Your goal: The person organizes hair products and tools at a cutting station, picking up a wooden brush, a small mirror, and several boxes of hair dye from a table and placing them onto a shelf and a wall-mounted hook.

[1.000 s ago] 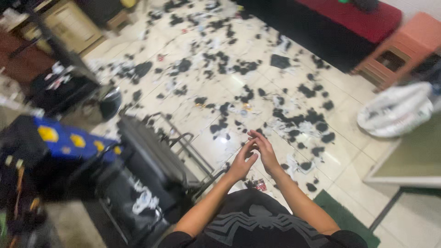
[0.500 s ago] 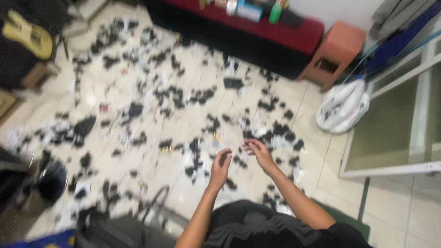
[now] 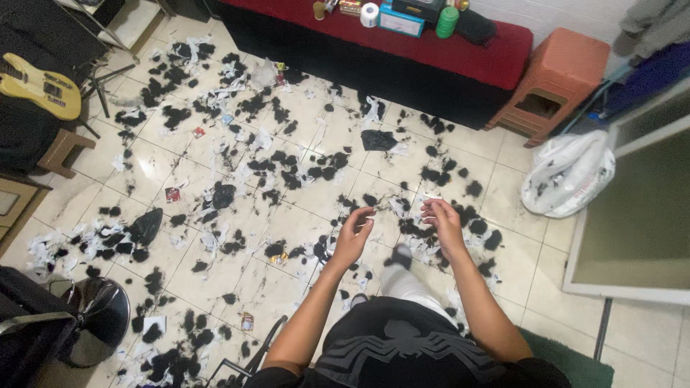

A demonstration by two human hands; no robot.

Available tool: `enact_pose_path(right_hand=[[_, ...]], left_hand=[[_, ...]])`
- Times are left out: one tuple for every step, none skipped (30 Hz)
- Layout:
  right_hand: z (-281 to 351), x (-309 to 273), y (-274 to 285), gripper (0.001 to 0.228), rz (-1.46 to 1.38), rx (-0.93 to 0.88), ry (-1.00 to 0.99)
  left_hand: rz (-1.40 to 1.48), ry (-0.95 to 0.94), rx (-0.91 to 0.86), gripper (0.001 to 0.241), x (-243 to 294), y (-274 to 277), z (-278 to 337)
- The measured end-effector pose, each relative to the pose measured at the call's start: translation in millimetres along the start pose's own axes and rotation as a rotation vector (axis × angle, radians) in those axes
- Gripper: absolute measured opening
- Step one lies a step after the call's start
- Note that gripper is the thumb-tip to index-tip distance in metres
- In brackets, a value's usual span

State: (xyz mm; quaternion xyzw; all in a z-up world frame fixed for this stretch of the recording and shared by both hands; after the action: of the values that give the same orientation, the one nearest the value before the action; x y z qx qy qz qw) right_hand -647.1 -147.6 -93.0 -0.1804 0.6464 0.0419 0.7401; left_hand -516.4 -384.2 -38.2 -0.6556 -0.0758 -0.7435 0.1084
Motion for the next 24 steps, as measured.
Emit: enact_pose_path(right_hand=[[-14.4, 2.3, 4.3, 0.026, -0.012, 0.018, -0.004], [-29.6, 4.7, 10.1, 0.026, -0.024, 0.036, -0.008], [-49.2, 7.5, 13.6, 0.026, -0.028, 0.024, -0.014], [-69.1, 10.1, 20.6, 0.026, -0.043, 0.046, -0.02], [-94.7, 11.2, 25.2, 0.026, -0.058, 0.064, -0.019], [-122.4, 12.6, 24.4, 0.026, -0.06, 0.046, -0.018], [-145.7, 13.6, 27.9, 0.026, -0.062, 0.043, -0.018], [-168.3, 13.0, 31.4, 0.025, -0.064, 0.041, -0.017], [-197.9, 8.0, 28.1, 0.025, -0.061, 0.011, -0.015], [-222.6, 4.3, 26.1, 0.024, -0.052, 0.0, -0.037], [-248.3, 3.3, 18.9, 0.024, -0.055, -0.009, -0.059], [-281.1, -3.9, 11.5, 0.024, -0.063, -0.036, -0.056], [-299.8, -10.4, 9.1, 0.024, 0.007, -0.08, -0.051], [-319.3, -16.3, 3.5, 0.024, 0.076, -0.125, -0.045], [-340.6, -22.5, 0.5, 0.024, 0.079, -0.14, -0.063], [-363.1, -32.5, -7.7, 0.025, 0.061, -0.18, -0.031], [-386.3, -43.4, -18.6, 0.025, 0.043, -0.218, 0.01], [-402.7, -46.3, -29.1, 0.025, 0.045, -0.233, 0.003], [-418.7, -47.8, -38.0, 0.024, 0.03, -0.22, -0.001], [-433.0, -46.8, -47.5, 0.023, 0.016, -0.208, -0.006], [-445.6, -43.6, -57.6, 0.023, 0.023, -0.219, -0.008], [-458.7, -37.2, -71.2, 0.023, -0.001, -0.244, -0.029], [-472.3, -30.5, -85.9, 0.023, -0.028, -0.264, -0.05], [-487.7, -24.7, -100.0, 0.023, -0.024, -0.271, -0.053]], left_hand=[[0.0, 0.005, 0.01, 0.036, -0.6, 0.5, -15.9], [-0.004, 0.015, 0.003, 0.035, -1.9, -1.3, -32.5], [-0.009, 0.023, -0.001, 0.035, -3.1, -1.7, -50.8], [-0.012, 0.026, 0.013, 0.035, -4.0, -0.1, -67.9], [0.023, 0.002, 0.01, 0.035, -1.4, 1.1, -87.9], [0.058, -0.023, 0.006, 0.035, 1.6, 2.9, -107.8], [0.062, -0.019, 0.027, 0.035, 1.3, 4.8, -123.3], [0.025, 0.079, 0.064, 0.036, -5.6, 10.4, -140.5], [-0.01, 0.163, 0.107, 0.037, -6.7, 17.7, -165.9], [-0.004, 0.153, 0.135, 0.037, -0.3, 18.3, -185.8], [-0.035, 0.084, 0.152, 0.036, 10.5, 21.8, -199.8], [-0.067, 0.015, 0.168, 0.035, 21.1, 26.0, -215.7], [-0.072, 0.027, 0.186, 0.035, 21.5, 29.7, -224.1], [-0.065, 0.027, 0.233, 0.034, 23.4, 38.2, -234.8], [-0.05, 0.029, 0.279, 0.033, 24.9, 42.3, -244.3], [-0.047, 0.044, 0.297, 0.033, 25.3, 44.9, -251.0], [-0.031, 0.071, 0.334, 0.033, 25.7, 52.6, -262.5], [-0.014, 0.099, 0.37, 0.034, 24.9, 61.8, -271.6], [-0.009, 0.095, 0.384, 0.034, 24.2, 69.4, -279.8], [0.001, 0.059, 0.418, 0.033, 24.1, 79.8, -284.3], [0.014, 0.027, 0.449, 0.033, 21.2, 89.1, -290.2], [0.021, 0.028, 0.461, 0.033, 15.2, 98.5, -301.2], [0.042, -0.012, 0.486, 0.033, 13.8, 112.0, -314.2], [0.062, -0.053, 0.512, 0.033, 12.4, 125.1, -327.0]])
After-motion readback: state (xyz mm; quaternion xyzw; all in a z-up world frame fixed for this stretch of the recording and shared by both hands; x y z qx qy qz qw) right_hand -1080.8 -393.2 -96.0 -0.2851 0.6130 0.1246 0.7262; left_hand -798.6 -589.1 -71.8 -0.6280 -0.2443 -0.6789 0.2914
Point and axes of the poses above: each hand's wrist, its own z-axis away from the middle knuckle, its own y-axis out of the back of the hand, x = y × z, the point moved 9 cm from there along -z, towards the middle knuckle, and after that the axes turned 5 degrees about y, right-handed, at the moved point
